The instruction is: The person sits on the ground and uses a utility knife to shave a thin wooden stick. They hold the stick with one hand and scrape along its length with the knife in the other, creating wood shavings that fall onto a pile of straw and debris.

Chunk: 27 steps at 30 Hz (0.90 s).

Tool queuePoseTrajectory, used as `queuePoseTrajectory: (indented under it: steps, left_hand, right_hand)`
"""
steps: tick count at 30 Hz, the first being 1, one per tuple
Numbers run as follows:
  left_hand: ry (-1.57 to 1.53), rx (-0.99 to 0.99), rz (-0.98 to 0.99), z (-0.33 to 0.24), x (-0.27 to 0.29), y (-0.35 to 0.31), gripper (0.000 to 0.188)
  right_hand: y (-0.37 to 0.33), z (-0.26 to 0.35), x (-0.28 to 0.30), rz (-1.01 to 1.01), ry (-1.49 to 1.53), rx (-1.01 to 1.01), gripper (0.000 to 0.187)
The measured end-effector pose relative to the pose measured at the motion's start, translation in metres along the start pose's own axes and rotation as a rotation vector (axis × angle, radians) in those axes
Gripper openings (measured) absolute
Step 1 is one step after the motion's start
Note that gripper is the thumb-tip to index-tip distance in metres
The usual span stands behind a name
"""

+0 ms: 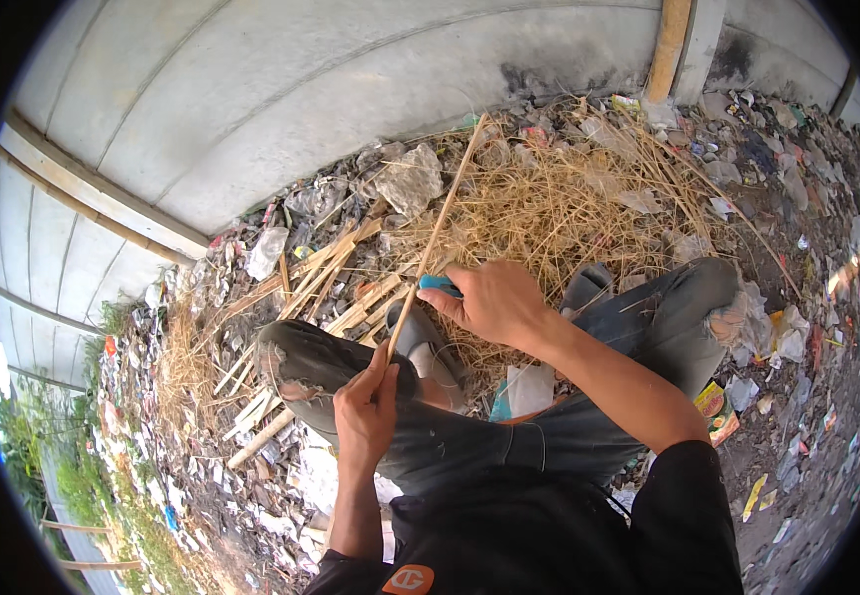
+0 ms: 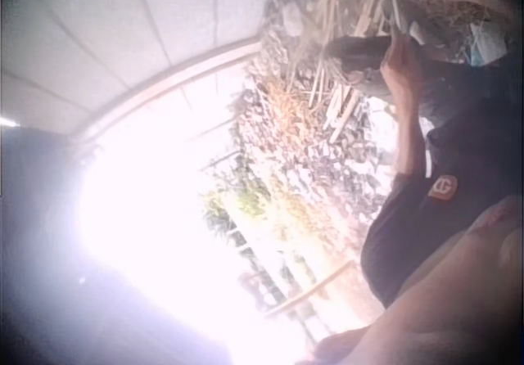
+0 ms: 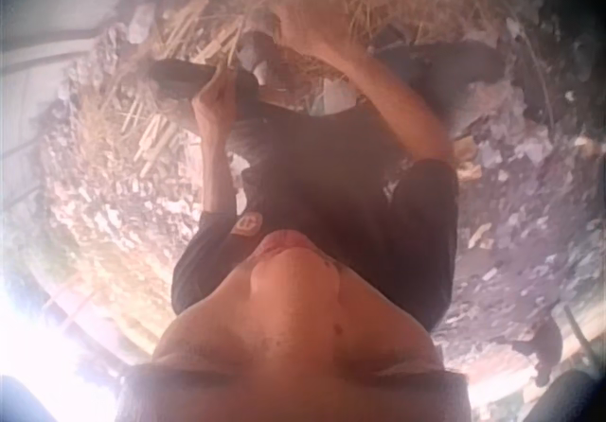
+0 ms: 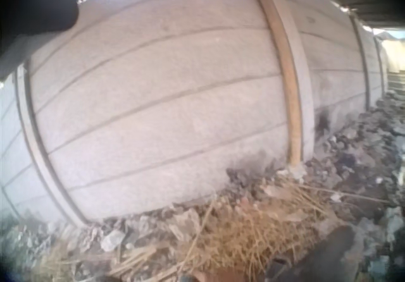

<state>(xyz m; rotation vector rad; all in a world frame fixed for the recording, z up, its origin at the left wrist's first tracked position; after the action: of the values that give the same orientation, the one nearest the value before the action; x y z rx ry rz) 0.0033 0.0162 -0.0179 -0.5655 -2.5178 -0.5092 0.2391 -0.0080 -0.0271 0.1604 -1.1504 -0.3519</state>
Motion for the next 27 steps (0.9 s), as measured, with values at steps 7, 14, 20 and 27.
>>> queuePoseTrajectory:
  steps: [7,14,20,27]
  left_hand:
    - [0.006,0.078,0.117,-0.004,0.002,-0.002,0.031]
    - [0.001,0.041,0.082,0.015,0.026,-0.028,0.033]
    - [0.065,-0.074,-0.032,0.003,0.008,-0.004,0.034]
    - [0.190,-0.053,-0.035,0.006,0.016,-0.023,0.031]
  right_hand:
    - [0.033,-0.102,0.027,-0.198,0.140,-0.433,0.077]
    - [0.019,-0.160,0.080,-0.441,0.254,-0.548,0.077]
    - [-0.007,-0.002,0.003,-0.014,0.127,-0.049,0.067]
    - [0.031,-0.068,0.022,-0.063,0.212,-0.307,0.070]
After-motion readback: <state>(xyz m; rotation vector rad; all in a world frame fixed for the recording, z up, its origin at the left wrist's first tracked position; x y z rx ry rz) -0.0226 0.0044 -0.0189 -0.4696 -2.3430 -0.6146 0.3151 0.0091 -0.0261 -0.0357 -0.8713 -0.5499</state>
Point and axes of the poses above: each hand's wrist, its own y-axis towards the middle knuckle, its own x-axis out of the back of the hand, z = x × y, the point moved 5 cm from there along y, towards the middle knuckle, and after that the axes turned 11 degrees about -y, right-handed, at the moved point
